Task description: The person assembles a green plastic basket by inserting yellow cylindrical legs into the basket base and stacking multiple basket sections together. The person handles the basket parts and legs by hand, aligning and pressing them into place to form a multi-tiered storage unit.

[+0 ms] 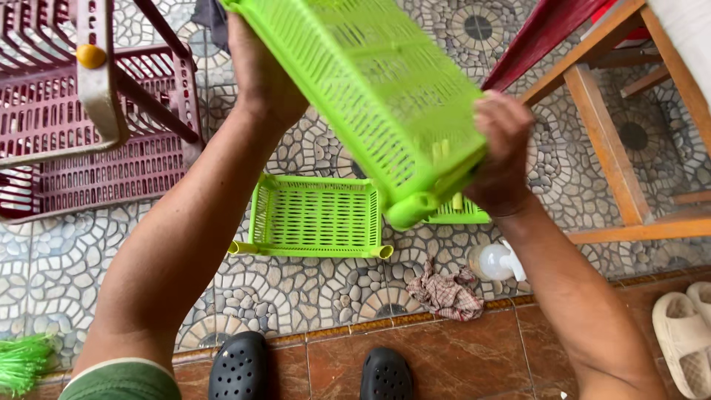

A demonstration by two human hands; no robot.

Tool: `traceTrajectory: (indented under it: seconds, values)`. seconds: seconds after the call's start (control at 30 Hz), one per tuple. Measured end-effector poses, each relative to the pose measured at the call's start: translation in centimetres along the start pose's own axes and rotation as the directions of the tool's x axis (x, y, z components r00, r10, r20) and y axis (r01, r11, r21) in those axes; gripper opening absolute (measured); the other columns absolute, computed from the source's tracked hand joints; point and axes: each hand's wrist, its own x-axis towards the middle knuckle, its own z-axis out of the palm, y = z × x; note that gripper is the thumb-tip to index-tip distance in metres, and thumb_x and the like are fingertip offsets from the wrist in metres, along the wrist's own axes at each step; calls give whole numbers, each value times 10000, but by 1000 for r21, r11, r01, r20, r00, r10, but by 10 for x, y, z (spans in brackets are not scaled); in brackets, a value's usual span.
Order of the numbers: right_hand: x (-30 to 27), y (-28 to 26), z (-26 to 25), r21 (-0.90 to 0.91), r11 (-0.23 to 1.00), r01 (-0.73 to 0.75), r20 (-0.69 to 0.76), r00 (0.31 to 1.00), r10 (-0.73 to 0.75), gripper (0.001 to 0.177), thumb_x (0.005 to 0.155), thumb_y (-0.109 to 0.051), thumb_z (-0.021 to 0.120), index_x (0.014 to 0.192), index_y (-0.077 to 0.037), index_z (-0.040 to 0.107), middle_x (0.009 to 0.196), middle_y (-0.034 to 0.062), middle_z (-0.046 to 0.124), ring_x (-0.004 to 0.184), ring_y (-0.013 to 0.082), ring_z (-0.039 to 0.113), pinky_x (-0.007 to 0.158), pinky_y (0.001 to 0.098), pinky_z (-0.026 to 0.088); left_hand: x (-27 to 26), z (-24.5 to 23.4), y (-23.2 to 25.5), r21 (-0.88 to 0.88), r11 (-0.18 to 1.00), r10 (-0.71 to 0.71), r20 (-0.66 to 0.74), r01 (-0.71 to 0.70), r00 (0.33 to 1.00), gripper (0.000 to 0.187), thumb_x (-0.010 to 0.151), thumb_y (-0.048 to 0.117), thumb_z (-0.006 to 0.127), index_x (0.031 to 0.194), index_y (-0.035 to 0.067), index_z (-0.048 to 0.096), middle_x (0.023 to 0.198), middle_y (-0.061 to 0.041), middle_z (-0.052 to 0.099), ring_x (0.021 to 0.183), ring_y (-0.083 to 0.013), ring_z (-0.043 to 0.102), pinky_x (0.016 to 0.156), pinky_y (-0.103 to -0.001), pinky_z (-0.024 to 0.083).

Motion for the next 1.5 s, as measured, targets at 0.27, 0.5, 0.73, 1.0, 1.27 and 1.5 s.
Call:
traceTrajectory:
  seconds: [0.27,0.5,0.73,1.0,1.27,1.5]
  values:
    - [-25,47,-13,776,130,-618,262,502,824,400,1028,-227,602,1335,20,537,1256,141,663,1099,231,735,946,394,680,-69,11,50,938,-104,-46,-336,330,941,945,881,662,616,1557,38,402,1629,-206,353,1462,-369,402,1151,-568,392]
    - [-89,86,-18,591,-400,-701,677,160,719,567,1121,-540,432,1397,-70,588,1118,116,697,793,230,666,658,360,585,-132,-64,45,764,-447,-323,-623,465,713,805,886,490,744,1477,20,464,1309,-253,657,1152,-344,662,957,-484,577]
    - [-106,93,-23,545,-356,-759,635,98,766,586,1087,-592,454,1399,-113,582,1089,79,715,731,206,659,609,346,561,-152,-129,0,853,-418,-136,-398,311,907,289,951,225,699,1099,-23,716,966,-279,737,923,-430,724,851,-493,574]
    - [-87,61,-32,381,-292,-877,625,12,781,424,1062,-404,531,1275,-45,609,1039,123,725,722,208,688,566,368,581,-117,-135,-26,889,-347,-59,-340,300,939,254,936,189,694,1085,-13,733,959,-278,725,913,-438,713,861,-493,564]
    - [-86,-19,-2,236,-125,-964,756,101,646,355,1007,-243,563,1248,16,594,1161,177,722,1017,235,737,874,386,647,-105,-94,3,809,91,-173,-562,581,809,576,991,434,492,1386,22,574,1324,-209,631,1145,-356,635,978,-486,526]
    - [-100,-69,18,147,0,-989,798,118,591,402,1009,-279,552,1309,-14,595,1218,155,700,1100,221,676,956,397,571,-138,-58,55,610,422,-425,-521,671,740,1014,928,760,129,1545,-11,359,1485,-246,503,1290,-358,536,1086,-534,454]
